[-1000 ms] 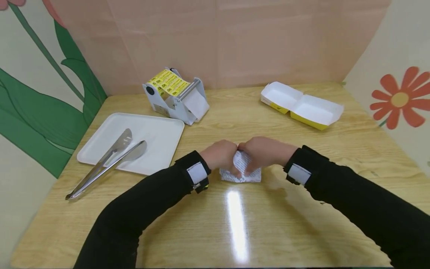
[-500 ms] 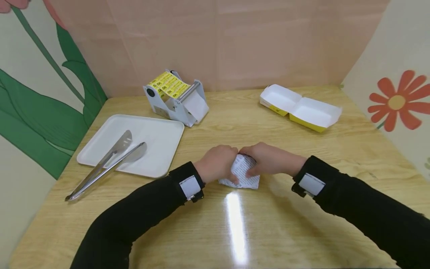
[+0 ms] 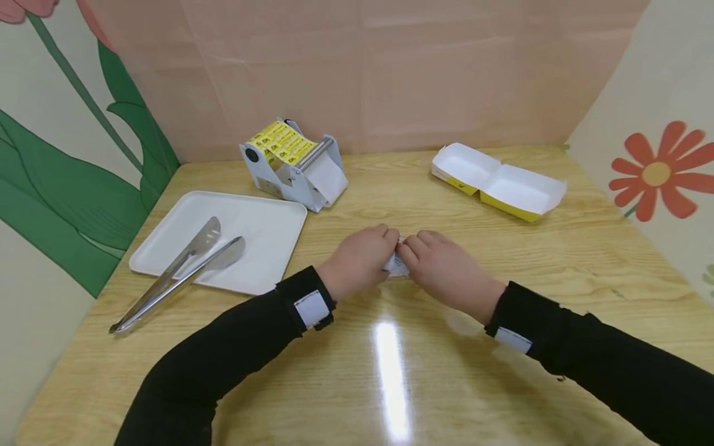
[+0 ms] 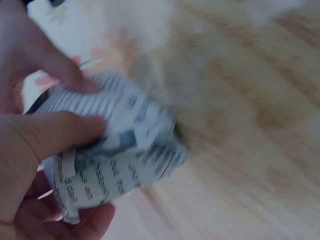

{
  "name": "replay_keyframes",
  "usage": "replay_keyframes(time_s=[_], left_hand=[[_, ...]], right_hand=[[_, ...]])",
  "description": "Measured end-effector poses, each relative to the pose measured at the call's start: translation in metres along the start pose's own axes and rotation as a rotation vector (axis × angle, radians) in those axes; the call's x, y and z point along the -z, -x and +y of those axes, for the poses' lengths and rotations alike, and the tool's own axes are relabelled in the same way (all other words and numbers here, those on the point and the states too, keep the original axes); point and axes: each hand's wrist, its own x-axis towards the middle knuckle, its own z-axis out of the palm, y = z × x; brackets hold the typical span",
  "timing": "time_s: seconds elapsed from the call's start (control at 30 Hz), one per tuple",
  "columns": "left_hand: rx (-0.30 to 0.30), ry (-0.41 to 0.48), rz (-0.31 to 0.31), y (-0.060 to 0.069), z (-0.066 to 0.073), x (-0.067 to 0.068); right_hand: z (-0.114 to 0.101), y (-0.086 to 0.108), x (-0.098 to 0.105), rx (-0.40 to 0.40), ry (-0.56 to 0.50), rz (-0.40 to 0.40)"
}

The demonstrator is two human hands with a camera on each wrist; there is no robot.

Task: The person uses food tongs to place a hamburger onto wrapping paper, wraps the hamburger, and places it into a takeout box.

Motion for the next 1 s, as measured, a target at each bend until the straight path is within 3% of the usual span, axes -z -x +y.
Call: replay_keyframes(time_s=[0.1,0.17,0.27,0.43,0.57,0.7,0.8,0.9,1.0], left_hand=[[-0.01,-0.057,0.045,0.0,0.002,-0.007],[-0.007,-0.087,0.072,0.002,0.004,-0.01],[-0.015,-0.144,0.104,0.006,0.008,-0.012],[-0.053,-0.312,0.118,0.018,0.013,-0.017],[-0.061,-0.332,0.118,0.028,0.017,-0.02],[-0.084,-0.278,0.094,0.035,0.021,-0.019],[-0.082,-0.171,0.031,0.038,0.021,-0.013],[-0.035,0.04,-0.006,0.041,0.016,-0.006],[0.036,0.273,0.02,0.042,0.006,-0.002]], right_hand=[[-0.001,0.0,-0.004,0.029,0.083,-0.013],[-0.002,0.0,-0.003,0.028,0.083,-0.019],[-0.004,0.002,0.002,0.005,-0.025,0.001],[-0.008,0.01,0.011,-0.025,-0.275,0.065],[-0.012,0.016,0.011,-0.057,-0.411,0.069],[-0.019,0.02,0.009,-0.066,-0.498,0.092],[-0.023,0.021,0.008,-0.067,-0.514,0.117],[-0.025,0.02,0.007,-0.088,-0.507,0.125],[-0.027,0.017,0.006,-0.118,-0.487,0.126]])
